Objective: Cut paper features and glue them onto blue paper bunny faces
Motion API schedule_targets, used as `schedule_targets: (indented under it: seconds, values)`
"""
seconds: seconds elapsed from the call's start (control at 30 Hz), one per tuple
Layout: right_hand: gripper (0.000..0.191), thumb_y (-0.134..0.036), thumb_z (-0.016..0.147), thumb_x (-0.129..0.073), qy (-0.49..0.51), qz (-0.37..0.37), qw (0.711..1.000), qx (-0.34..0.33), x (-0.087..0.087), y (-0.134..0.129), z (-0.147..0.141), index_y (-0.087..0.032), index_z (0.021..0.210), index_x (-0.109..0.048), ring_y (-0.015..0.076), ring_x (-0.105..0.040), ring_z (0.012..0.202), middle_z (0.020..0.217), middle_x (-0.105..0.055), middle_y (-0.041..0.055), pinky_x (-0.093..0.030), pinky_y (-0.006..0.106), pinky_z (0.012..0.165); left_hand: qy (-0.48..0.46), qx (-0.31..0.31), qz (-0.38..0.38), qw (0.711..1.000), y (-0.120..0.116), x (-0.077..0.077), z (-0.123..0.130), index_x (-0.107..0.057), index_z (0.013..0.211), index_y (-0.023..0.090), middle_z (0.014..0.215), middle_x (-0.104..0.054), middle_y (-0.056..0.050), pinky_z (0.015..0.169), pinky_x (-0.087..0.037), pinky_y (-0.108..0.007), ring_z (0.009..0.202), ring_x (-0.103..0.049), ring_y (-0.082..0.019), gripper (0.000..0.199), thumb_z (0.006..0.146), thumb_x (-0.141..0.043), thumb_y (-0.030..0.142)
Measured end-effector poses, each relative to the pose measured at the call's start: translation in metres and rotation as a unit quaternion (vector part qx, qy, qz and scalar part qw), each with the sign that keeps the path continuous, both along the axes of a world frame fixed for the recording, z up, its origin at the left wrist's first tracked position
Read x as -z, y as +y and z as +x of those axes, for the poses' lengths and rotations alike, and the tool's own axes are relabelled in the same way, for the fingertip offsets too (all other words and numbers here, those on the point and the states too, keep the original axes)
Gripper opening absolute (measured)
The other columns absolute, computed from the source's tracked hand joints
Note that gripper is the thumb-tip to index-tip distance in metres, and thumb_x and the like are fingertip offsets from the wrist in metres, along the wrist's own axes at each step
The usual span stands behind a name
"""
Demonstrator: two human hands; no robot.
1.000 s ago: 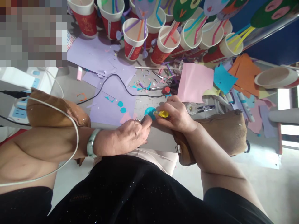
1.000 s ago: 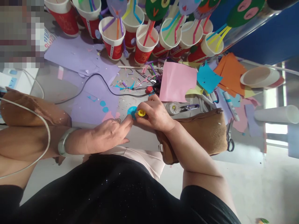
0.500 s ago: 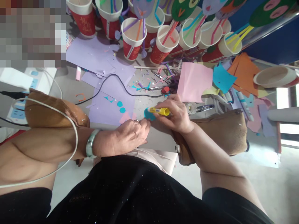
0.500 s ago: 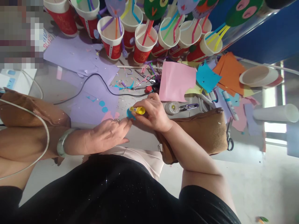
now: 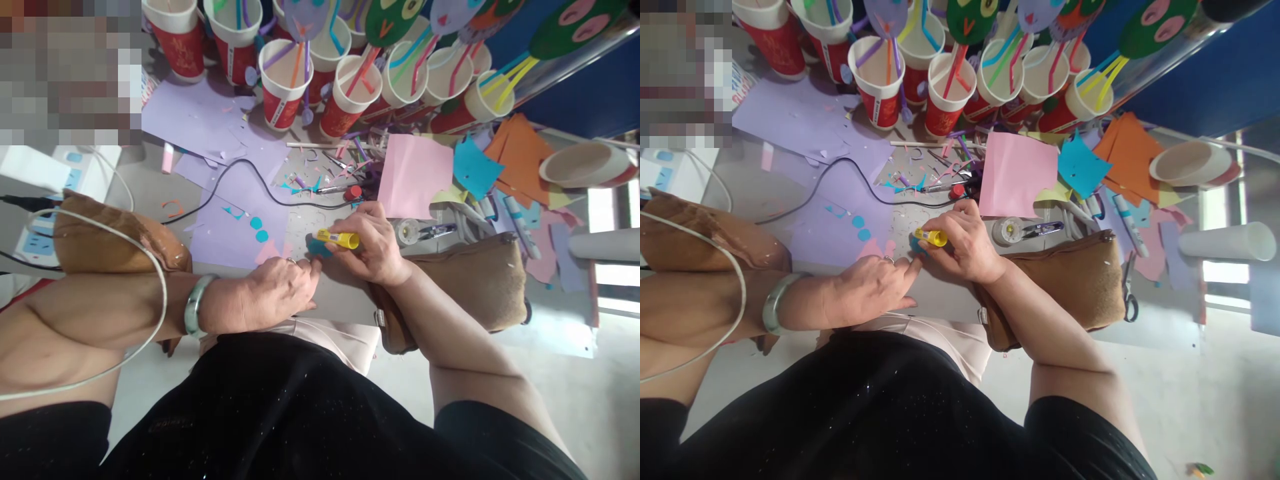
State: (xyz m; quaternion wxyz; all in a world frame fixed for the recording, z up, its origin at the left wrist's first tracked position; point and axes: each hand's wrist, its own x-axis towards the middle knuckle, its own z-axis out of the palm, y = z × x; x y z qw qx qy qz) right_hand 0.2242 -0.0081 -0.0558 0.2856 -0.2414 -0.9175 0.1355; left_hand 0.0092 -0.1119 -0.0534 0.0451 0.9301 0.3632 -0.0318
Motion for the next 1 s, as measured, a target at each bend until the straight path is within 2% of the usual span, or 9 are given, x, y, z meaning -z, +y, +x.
schedule_targets:
  seconds: [0.13,0.23,0.33,0.4,0.47,0.63,0.7,0.83,1.0]
  values:
    - [0.014,-0.034,0.098,-0.062,-0.017,0.005,0.999,-0.037,0.002,0.000,-0.003,-0.023,0.105,-0.061,0.0175,-0.064,0.069,0.082,-0.073,0.0005,-0.043,0.043,0.085,-0.002,-0.004,-0.001,1.000,0.000,0.002,0.000,-0.046,0.146,0.001,0.084,-0.065,-0.010,0.064,-0.041,-0.032,0.073,-0.065,-0.020,0.072,0.103,-0.047,0.059]
    - [0.013,-0.035,0.098,-0.062,-0.012,0.002,0.999,0.046,0.006,0.000,-0.003,-0.023,0.105,-0.062,0.0188,-0.065,0.073,0.085,-0.073,0.0020,-0.046,0.044,0.087,0.002,-0.006,0.000,1.000,0.000,0.003,0.001,-0.040,0.152,-0.001,0.085,-0.065,-0.011,0.063,-0.040,-0.032,0.074,-0.064,-0.021,0.079,0.102,-0.047,0.060]
    - [0.021,-0.040,0.098,-0.061,0.073,-0.025,0.984,0.159,0.006,-0.003,0.003,-0.024,0.113,-0.062,0.0240,-0.066,0.085,0.097,-0.071,0.0067,-0.050,0.046,0.085,0.009,-0.003,-0.013,1.000,0.000,0.002,0.001,-0.036,0.154,-0.002,0.086,-0.064,-0.011,0.064,-0.041,-0.032,0.076,-0.064,-0.021,0.081,0.103,-0.045,0.060]
    - [0.027,-0.043,0.097,-0.063,0.120,-0.040,0.974,0.189,0.003,-0.004,0.007,-0.025,0.117,-0.062,0.0268,-0.065,0.091,0.101,-0.069,0.0088,-0.053,0.046,0.083,0.016,-0.004,-0.030,0.999,0.001,0.000,0.001,-0.035,0.155,0.000,0.087,-0.065,-0.011,0.064,-0.041,-0.032,0.076,-0.064,-0.021,0.080,0.103,-0.044,0.059]
    - [0.026,-0.043,0.095,-0.065,0.121,-0.041,0.979,0.160,0.000,-0.005,0.009,-0.026,0.115,-0.063,0.0266,-0.064,0.089,0.098,-0.069,0.0080,-0.053,0.046,0.081,0.022,-0.009,-0.041,0.999,0.002,-0.001,0.002,-0.034,0.156,0.002,0.088,-0.066,-0.011,0.065,-0.042,-0.032,0.076,-0.064,-0.021,0.078,0.103,-0.043,0.059]
    - [0.015,-0.035,0.095,-0.065,0.020,-0.007,0.999,-0.029,-0.001,-0.002,0.002,-0.025,0.106,-0.062,0.0177,-0.060,0.067,0.080,-0.069,0.0003,-0.047,0.044,0.084,0.001,-0.011,-0.029,1.000,0.000,0.005,0.001,-0.042,0.150,0.002,0.088,-0.067,-0.012,0.067,-0.043,-0.033,0.076,-0.065,-0.022,0.073,0.104,-0.042,0.059]
    - [0.014,-0.035,0.096,-0.065,-0.004,0.008,0.999,-0.047,0.002,-0.001,-0.002,-0.024,0.106,-0.062,0.0171,-0.060,0.067,0.078,-0.069,-0.0003,-0.044,0.044,0.086,-0.008,-0.011,-0.025,1.000,-0.001,0.008,0.001,-0.043,0.149,0.002,0.088,-0.067,-0.012,0.067,-0.043,-0.033,0.075,-0.065,-0.022,0.072,0.104,-0.040,0.059]
    - [0.012,-0.031,0.095,-0.066,0.005,0.018,0.999,0.037,0.004,-0.001,-0.002,-0.025,0.106,-0.063,0.0192,-0.062,0.072,0.081,-0.070,0.0004,-0.044,0.045,0.088,-0.005,-0.009,-0.012,1.000,0.001,0.003,0.001,-0.041,0.151,0.000,0.086,-0.065,-0.011,0.063,-0.042,-0.033,0.073,-0.064,-0.021,0.076,0.103,-0.046,0.059]
    - [0.012,-0.032,0.091,-0.068,0.090,-0.024,0.983,0.156,-0.011,-0.001,0.012,-0.026,0.101,-0.065,0.0271,-0.064,0.085,0.087,-0.070,0.0062,-0.053,0.046,0.076,0.017,-0.007,0.014,1.000,0.007,-0.012,0.006,-0.064,0.126,0.006,0.107,-0.063,-0.015,0.052,-0.035,-0.032,0.065,-0.058,-0.017,0.062,0.094,-0.062,0.059]
